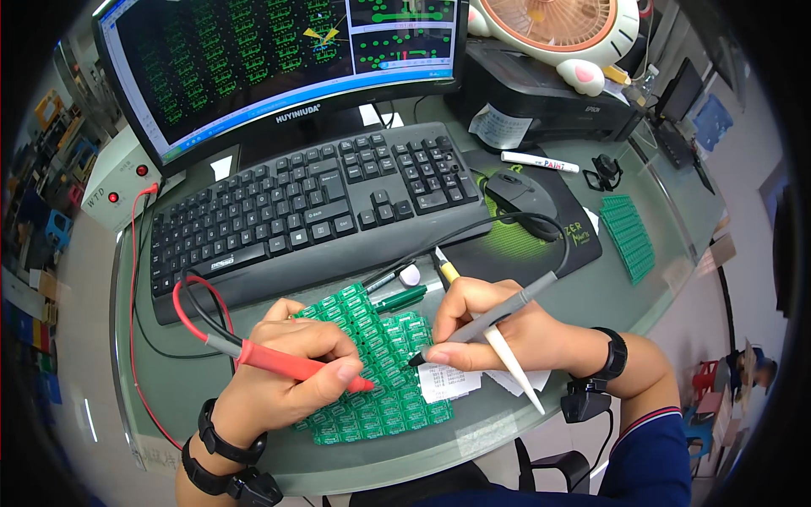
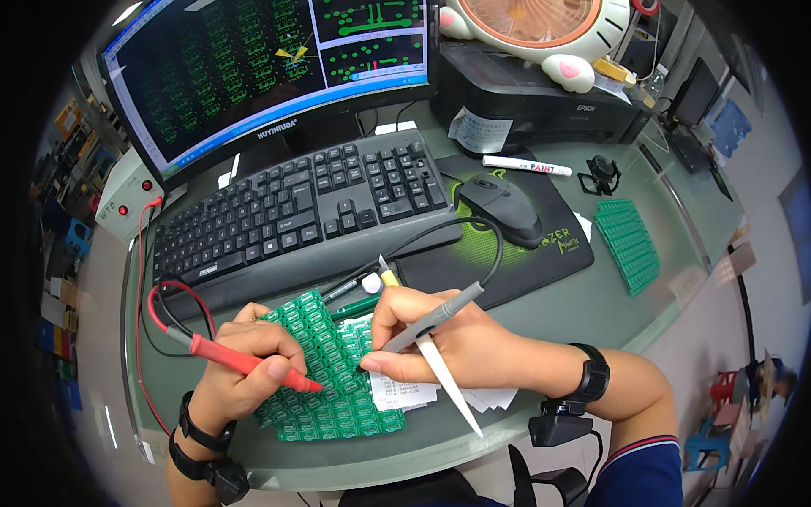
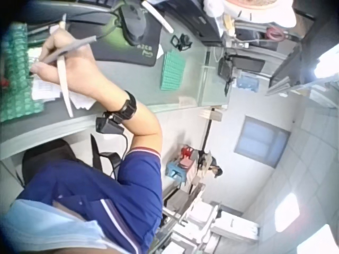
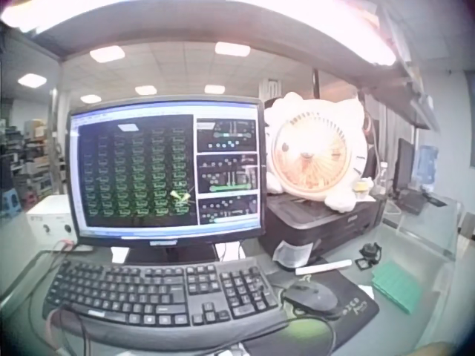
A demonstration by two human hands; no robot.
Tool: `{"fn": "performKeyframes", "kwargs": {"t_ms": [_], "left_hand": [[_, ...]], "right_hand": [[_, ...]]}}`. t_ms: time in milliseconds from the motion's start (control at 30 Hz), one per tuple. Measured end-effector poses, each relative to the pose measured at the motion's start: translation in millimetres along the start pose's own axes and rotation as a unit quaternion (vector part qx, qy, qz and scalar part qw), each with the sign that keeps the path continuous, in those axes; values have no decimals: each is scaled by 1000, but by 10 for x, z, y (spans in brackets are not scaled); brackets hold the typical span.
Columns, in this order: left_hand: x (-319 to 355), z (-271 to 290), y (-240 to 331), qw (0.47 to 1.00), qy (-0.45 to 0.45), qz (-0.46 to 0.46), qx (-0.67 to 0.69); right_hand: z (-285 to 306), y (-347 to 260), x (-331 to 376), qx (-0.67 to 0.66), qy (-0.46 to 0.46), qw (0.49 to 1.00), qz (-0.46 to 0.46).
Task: Testing and inspecting green PCB boards using probes while monitoring software data on a computer screen.
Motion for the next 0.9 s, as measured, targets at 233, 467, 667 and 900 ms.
{"fn": "performKeyframes", "kwargs": {"t_ms": [233,467,667,900], "left_hand": [[-32,2,-21,999,29,15,43],[34,26,-20,988,82,96,92],[13,50,4,998,57,-10,-10],[8,51,45,998,21,-29,-46]], "right_hand": [[-28,-19,20,39,15,998,40],[-31,-19,32,35,27,998,49],[-36,-42,63,41,36,996,68],[-54,-38,59,28,25,996,83]]}}
Point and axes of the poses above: each hand's wrist, its own x-axis away from the middle knuckle, its own z-axis out of the back of the hand, y = z × x, the point moved 4 cm from there along -x, towards the middle knuckle, and after that the axes turned 9 degrees about -z, right-handed, at the moved point
